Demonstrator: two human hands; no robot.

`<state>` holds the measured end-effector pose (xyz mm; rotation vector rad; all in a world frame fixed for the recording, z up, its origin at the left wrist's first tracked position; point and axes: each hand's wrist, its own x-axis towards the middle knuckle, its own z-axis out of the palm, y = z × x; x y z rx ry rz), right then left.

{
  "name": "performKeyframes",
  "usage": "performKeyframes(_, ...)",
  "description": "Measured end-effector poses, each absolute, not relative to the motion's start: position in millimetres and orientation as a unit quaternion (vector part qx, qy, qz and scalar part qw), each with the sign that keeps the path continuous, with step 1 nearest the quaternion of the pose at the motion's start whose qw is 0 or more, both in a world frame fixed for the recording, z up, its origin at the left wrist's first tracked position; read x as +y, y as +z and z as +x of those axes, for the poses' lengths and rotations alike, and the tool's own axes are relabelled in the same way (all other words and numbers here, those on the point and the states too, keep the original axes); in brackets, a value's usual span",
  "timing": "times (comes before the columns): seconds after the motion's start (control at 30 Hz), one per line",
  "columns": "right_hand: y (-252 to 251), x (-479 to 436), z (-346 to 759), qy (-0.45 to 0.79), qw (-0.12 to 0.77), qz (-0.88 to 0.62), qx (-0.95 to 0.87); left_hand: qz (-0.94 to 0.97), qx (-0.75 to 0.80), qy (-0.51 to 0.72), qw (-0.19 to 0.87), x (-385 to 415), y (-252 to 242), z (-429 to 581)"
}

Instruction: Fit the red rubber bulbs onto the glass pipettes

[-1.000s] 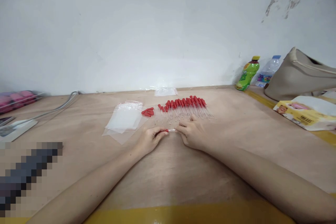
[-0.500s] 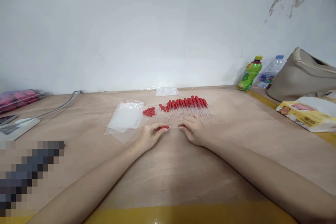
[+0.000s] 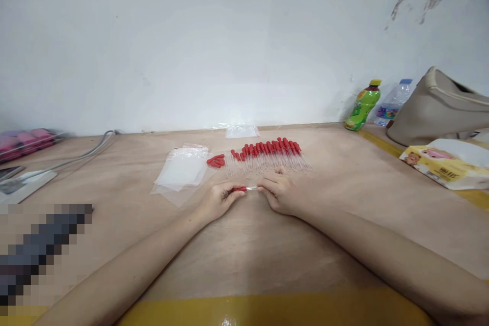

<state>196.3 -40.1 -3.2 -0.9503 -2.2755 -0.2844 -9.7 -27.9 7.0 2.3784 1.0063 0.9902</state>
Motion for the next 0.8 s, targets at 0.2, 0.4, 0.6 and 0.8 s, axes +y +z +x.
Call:
performKeyframes(0.2, -5.9, -39.6, 191.6, -0.057, 0.317, -0.374, -0.870, 0.855, 0.340, 0.348, 0.179, -26.3, 2.3, -10.7)
performKeyframes(0.4, 3.4, -42.2, 188.3, -0.008, 0.282, -0.402, -0.871, 0.878, 0.333, 0.311, 0.148, -21.0, 4.4, -12.7)
performKeyframes(0.6, 20.4, -40.3, 195.2, 0.017, 0.259, -0.456, -0.851, 0.850, 0.395, 0.324, 0.130, -14.9, 4.4, -16.5)
performKeyframes(0.8, 27.3, -5.6, 215.3, 0.184, 0.320, -0.595, -0.713, 0.879, 0.363, 0.291, 0.103, -18.2, 10.3, -14.4)
